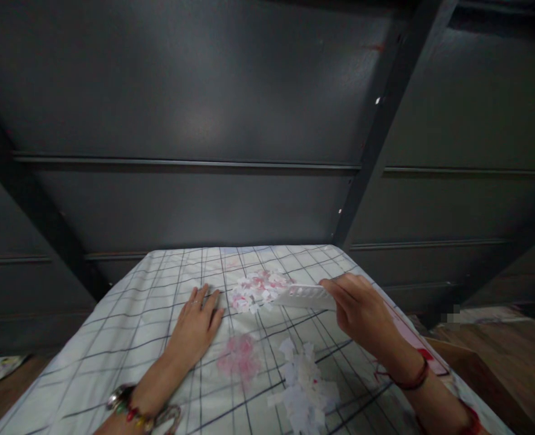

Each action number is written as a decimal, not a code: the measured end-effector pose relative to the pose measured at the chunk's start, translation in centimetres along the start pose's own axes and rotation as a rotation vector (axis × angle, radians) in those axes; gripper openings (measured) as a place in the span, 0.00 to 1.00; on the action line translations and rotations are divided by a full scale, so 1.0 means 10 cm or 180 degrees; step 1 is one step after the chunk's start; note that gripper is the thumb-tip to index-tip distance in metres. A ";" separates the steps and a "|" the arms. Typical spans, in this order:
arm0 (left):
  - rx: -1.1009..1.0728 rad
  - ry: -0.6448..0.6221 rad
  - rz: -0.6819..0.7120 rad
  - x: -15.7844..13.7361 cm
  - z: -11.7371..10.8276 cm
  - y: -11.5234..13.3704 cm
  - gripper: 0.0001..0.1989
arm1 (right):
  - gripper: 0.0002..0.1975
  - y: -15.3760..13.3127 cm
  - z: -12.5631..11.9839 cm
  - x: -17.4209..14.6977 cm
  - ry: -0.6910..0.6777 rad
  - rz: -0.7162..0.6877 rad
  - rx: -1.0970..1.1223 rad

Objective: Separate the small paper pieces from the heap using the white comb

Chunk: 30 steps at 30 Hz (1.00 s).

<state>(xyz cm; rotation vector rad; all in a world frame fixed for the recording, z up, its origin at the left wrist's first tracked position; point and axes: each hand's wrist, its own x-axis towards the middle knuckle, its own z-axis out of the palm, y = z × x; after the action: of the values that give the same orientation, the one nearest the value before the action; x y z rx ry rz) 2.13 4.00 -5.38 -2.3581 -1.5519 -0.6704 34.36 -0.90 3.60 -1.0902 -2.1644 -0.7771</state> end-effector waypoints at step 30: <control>-0.0113 0.0041 0.0062 0.02 0.01 0.00 0.17 | 0.18 0.03 0.05 -0.01 -0.0007 0.0080 0.1022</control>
<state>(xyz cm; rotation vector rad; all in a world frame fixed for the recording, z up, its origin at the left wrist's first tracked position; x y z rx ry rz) 2.23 4.16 -5.37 -2.3866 -1.5220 -0.7131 34.56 -0.41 3.33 -0.9486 -2.1779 -0.3972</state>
